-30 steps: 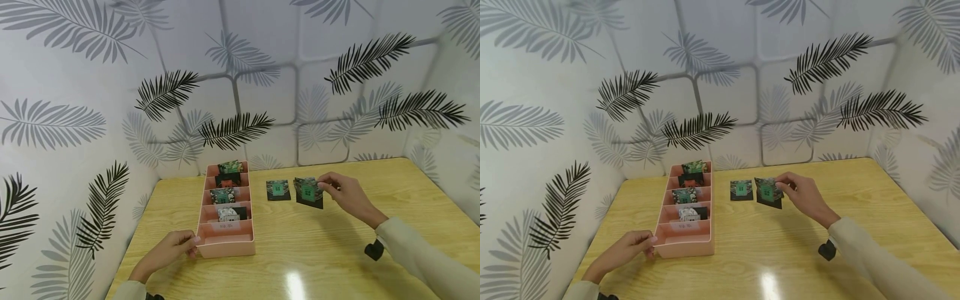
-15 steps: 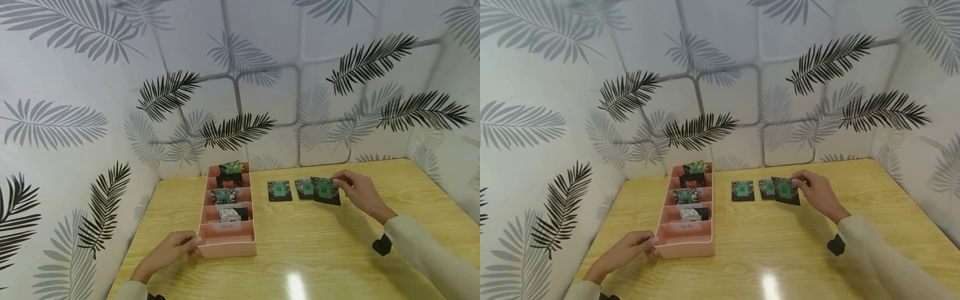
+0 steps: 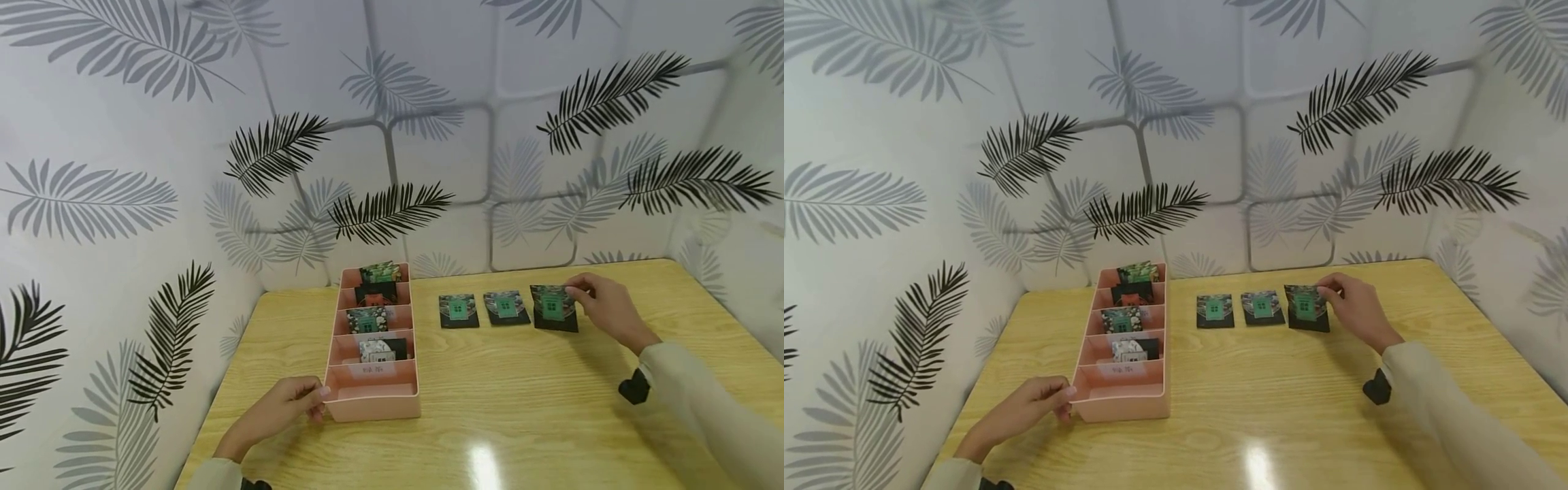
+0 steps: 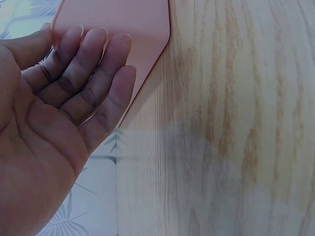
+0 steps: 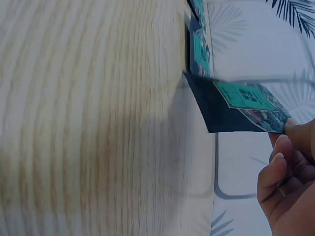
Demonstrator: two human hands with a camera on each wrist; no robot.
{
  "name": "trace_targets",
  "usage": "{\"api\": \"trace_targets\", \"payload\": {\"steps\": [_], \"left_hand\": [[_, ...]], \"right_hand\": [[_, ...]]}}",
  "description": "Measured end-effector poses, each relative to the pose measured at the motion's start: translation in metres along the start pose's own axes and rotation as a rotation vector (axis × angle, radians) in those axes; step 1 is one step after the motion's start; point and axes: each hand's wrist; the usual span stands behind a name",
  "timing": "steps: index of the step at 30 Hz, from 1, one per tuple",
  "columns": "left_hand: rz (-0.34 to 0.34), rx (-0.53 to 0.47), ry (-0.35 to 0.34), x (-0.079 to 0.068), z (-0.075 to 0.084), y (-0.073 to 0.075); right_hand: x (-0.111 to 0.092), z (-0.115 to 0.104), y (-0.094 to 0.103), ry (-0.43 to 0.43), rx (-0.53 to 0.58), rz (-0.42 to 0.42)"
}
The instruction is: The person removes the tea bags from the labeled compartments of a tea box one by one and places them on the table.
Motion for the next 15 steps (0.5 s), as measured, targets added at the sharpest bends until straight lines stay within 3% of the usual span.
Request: {"api": "trace_targets", "payload": {"steps": [15], "left_hand": [[0.004,-0.015,0.014,-0.001,0.001,0.001]], "right_hand": [[0.023,0.025,-0.01,-0.008,-0.102,0.0]]}}
Point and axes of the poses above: each hand's wrist, its own x-axis towards the middle knuckle, its own y-axis out of the back of the hand, z = x × y, and after that the axes turned 6 degrees about z, right-handed
